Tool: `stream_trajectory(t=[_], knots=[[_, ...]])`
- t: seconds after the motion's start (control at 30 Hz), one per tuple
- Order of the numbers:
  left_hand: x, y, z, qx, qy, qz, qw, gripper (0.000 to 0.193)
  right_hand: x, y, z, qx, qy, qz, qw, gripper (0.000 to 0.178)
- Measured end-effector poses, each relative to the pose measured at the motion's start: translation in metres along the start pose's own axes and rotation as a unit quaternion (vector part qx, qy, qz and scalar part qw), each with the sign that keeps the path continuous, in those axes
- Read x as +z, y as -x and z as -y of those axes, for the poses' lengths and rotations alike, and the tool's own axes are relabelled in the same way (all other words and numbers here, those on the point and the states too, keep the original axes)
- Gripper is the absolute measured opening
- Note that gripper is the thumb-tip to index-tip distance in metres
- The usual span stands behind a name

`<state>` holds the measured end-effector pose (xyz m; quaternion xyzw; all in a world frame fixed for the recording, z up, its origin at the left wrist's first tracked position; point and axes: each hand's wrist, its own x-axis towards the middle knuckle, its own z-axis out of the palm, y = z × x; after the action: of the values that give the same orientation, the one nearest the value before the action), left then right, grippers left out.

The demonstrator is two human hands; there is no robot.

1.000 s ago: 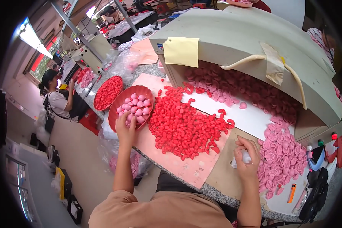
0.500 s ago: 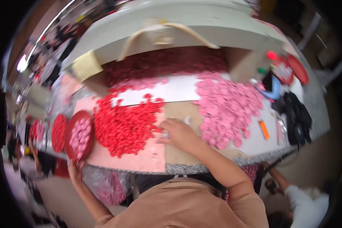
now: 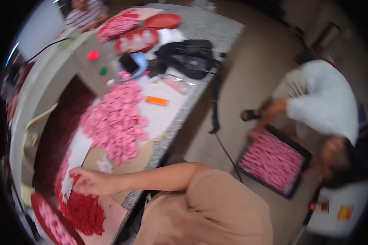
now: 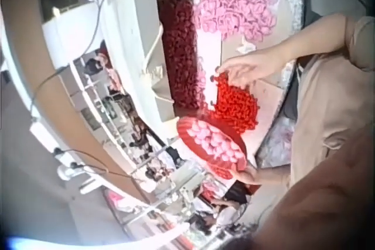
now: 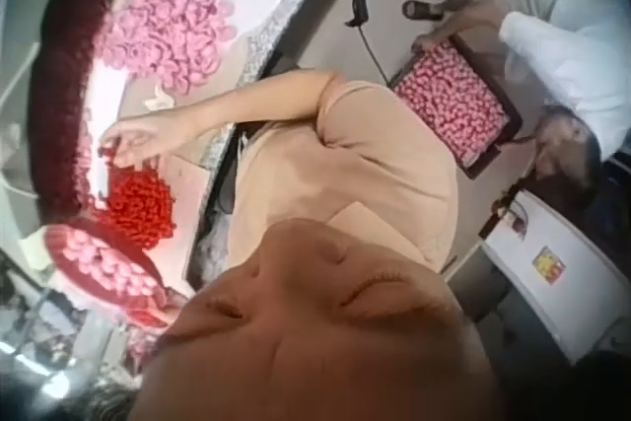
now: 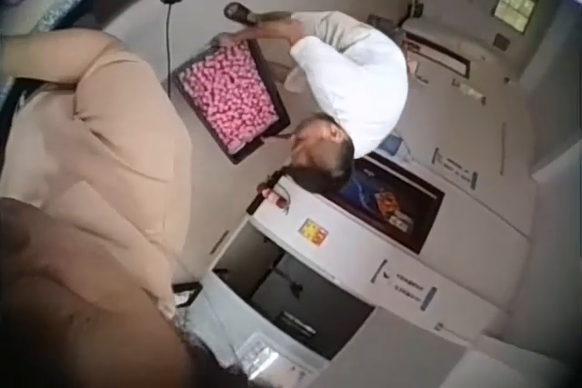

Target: Assembling small pink plastic toy components at a factory workbench.

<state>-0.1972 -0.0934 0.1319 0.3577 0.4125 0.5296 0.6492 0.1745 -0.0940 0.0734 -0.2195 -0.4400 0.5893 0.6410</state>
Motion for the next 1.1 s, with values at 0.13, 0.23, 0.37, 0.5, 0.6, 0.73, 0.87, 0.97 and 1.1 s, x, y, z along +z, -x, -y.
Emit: stream_trajectory(t=[0.13, 0.23, 0.37, 0.5, 0.6, 0.73, 0.87, 0.97, 1.1], knots=[[0.073, -0.021, 0.022, 0.030, 0.004, 0.013, 0.999, 0.043, 0.005, 0.010, 0.035, 0.175, -0.016, 0.014, 0.984, 0.072], [0.041, -0.016, 0.039, -0.026, 0.072, 0.054, 0.996, 0.052, 0.025, 0.010, 0.021, 0.163, -0.020, 0.016, 0.986, 0.081], [0.034, -0.002, 0.043, -0.058, 0.066, 0.042, 0.995, 0.038, 0.028, 0.023, 0.025, 0.104, 0.035, -0.022, 0.994, 0.079], [-0.004, 0.063, 0.029, 0.059, 0.084, -0.107, 0.989, 0.034, 0.046, 0.018, 0.006, 0.053, 0.049, 0.057, 0.996, 0.073], [-0.027, 0.108, 0.034, 0.149, 0.105, -0.263, 0.948, 0.031, 0.050, 0.007, -0.002, 0.081, 0.040, 0.110, 0.990, 0.075], [-0.066, 0.160, 0.046, 0.263, 0.127, -0.394, 0.871, 0.019, 0.053, 0.008, -0.020, 0.118, 0.019, 0.174, 0.977, 0.072], [-0.103, 0.231, 0.060, 0.332, 0.099, -0.561, 0.752, 0.020, 0.067, 0.011, -0.033, 0.176, 0.006, 0.228, 0.958, 0.067], [-0.121, 0.278, 0.055, 0.345, 0.093, -0.645, 0.675, 0.030, 0.070, 0.015, -0.039, 0.194, -0.012, 0.249, 0.949, 0.063], [-0.151, 0.346, 0.046, 0.363, 0.138, -0.670, 0.633, 0.025, 0.064, 0.017, -0.044, 0.252, -0.003, 0.249, 0.935, 0.055]])
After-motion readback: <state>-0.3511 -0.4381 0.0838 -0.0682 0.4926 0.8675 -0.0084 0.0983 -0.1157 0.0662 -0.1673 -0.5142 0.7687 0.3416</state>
